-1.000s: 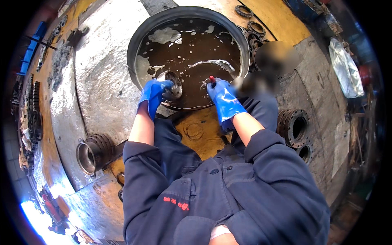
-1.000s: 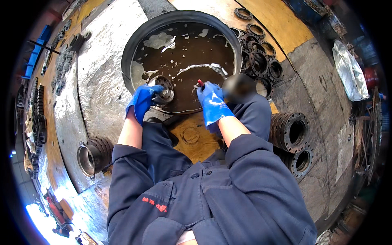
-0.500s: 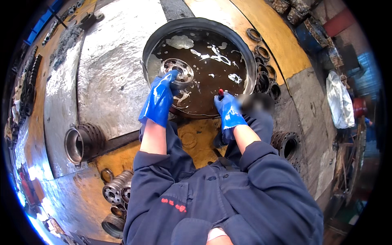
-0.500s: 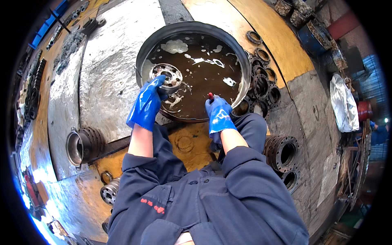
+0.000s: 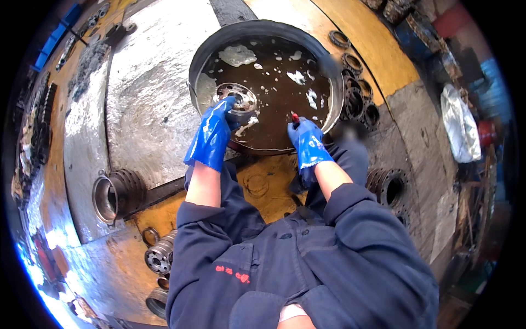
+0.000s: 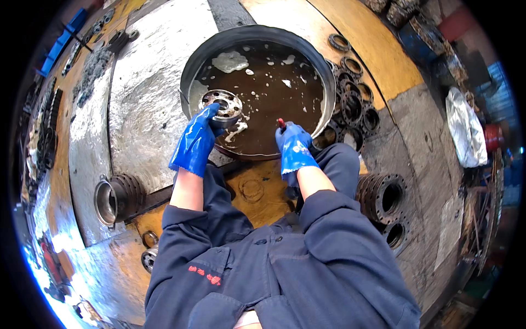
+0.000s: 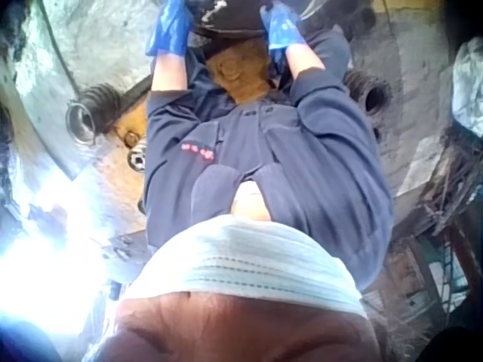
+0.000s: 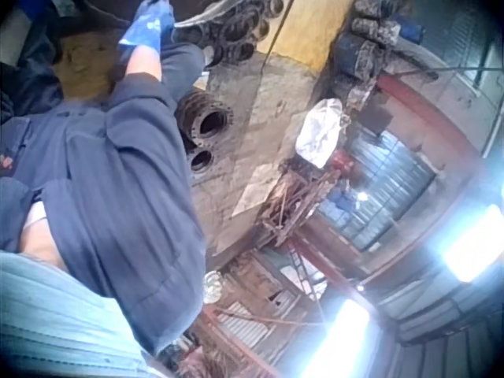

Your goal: The person sits on the floor and cleans several small metal parts by scrubbing them with a red-handled brush in a bucket of dark liquid. After scrubbing each part, they place it on the floor beside the bucket and pick up the next one to repeat the process.

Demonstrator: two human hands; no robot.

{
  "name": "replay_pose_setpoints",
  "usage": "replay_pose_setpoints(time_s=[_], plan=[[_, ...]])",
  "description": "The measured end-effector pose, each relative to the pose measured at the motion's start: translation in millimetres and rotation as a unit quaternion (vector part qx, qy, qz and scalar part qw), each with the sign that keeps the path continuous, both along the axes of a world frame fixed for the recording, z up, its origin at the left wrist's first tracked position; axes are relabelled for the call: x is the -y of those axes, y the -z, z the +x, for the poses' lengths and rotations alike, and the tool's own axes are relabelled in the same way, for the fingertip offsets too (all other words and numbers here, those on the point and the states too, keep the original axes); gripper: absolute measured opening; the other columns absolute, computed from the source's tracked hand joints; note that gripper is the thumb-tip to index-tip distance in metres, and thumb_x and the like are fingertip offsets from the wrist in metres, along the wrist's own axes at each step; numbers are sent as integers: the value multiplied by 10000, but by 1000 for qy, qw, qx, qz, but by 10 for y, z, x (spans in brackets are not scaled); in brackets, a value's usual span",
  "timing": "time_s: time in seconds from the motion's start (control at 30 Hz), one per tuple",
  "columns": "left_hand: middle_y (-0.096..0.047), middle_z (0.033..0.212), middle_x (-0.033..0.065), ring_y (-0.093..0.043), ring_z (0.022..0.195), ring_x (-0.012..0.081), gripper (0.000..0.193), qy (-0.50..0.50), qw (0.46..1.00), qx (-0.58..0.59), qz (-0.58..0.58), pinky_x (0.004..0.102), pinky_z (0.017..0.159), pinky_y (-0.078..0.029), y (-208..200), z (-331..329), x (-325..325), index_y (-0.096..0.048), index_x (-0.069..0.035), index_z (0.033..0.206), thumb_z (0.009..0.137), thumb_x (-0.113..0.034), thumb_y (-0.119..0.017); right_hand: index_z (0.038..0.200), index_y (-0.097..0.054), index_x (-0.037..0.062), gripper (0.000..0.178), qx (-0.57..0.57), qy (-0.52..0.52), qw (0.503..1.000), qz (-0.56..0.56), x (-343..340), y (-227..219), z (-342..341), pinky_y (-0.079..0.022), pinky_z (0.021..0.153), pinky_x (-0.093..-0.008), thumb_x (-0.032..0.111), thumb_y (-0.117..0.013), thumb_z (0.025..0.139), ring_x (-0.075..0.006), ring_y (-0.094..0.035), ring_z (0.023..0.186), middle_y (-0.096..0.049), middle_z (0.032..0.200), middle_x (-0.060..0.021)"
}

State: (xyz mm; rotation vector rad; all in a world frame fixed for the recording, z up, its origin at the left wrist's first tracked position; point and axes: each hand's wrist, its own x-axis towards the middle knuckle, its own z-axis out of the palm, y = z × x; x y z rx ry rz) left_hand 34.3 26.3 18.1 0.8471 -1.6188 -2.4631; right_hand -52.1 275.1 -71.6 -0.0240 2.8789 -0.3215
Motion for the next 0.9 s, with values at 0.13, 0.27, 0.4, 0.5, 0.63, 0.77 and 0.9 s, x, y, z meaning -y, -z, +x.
replay_pose_setpoints(time_s=[0.13, 0.27, 0.4, 0.5, 0.63, 0.77, 0.9], plan=[[-760, 1136, 151, -746, 976, 231, 405, 35, 999, -11, -12, 321, 815, -602, 116, -4, 46, -721, -42, 1282, 1019, -333, -617, 1172, -761, 168, 374, 67, 4, 998, 11, 46, -109, -48, -558, 987, -477, 426, -574, 975, -333, -721, 1159, -767, 1208, -120], [-748, 1198, 100, -712, 1029, 221, 388, 27, 997, 35, -59, 346, 831, -582, 359, -31, 180, -728, -115, 1300, 1014, -358, -627, 1157, -769, 169, 342, 38, 3, 999, -5, 57, -116, -5, -566, 944, -487, 394, -596, 966, -336, -745, 1098, -784, 1147, -123], [-747, 1201, 85, -709, 1046, 233, 414, 25, 994, 96, -38, 375, 874, -564, 413, -90, 214, -724, -155, 1302, 983, -409, -657, 1151, -779, 174, 312, 40, 13, 999, -12, 62, -182, 13, -574, 916, -485, 362, -613, 967, -328, -766, 1048, -795, 1102, -115], [-749, 1233, 79, -709, 1073, 241, 436, 30, 992, 111, -41, 388, 893, -558, 511, -125, 281, -715, -172, 1303, 957, -436, -678, 1159, -756, 174, 342, 64, 9, 998, -18, 58, -205, -5, -572, 910, -501, 403, -591, 967, -322, -751, 1083, -786, 1111, -120], [-744, 1265, 47, -711, 1088, 227, 472, -16, 993, 115, -26, 362, 876, -555, 537, -153, 273, -681, -188, 1342, 931, -412, -746, 1113, -767, 162, 307, 55, 18, 997, -49, 24, -118, 1, -572, 871, -502, 381, -627, 950, -303, -763, 1037, -794, 1045, -108], [-735, 1294, 2, -694, 1123, 203, 502, 18, 992, 118, -49, 371, 908, -522, 497, -154, 287, -665, -234, 1373, 925, -451, -726, 1051, -770, 159, 248, 7, 17, 998, -62, 17, 18, 22, -570, 836, -501, 343, -652, 934, -299, -772, 973, -793, 984, -101], [-721, 1321, -13, -685, 1141, 187, 532, 7, 992, 119, -32, 348, 887, -506, 637, -166, 439, -665, -253, 1374, 901, -486, -732, 1037, -768, 163, 229, 21, 9, 998, -66, 52, -125, 33, -569, 835, -500, 328, -642, 939, -306, -773, 964, -794, 989, -98]])
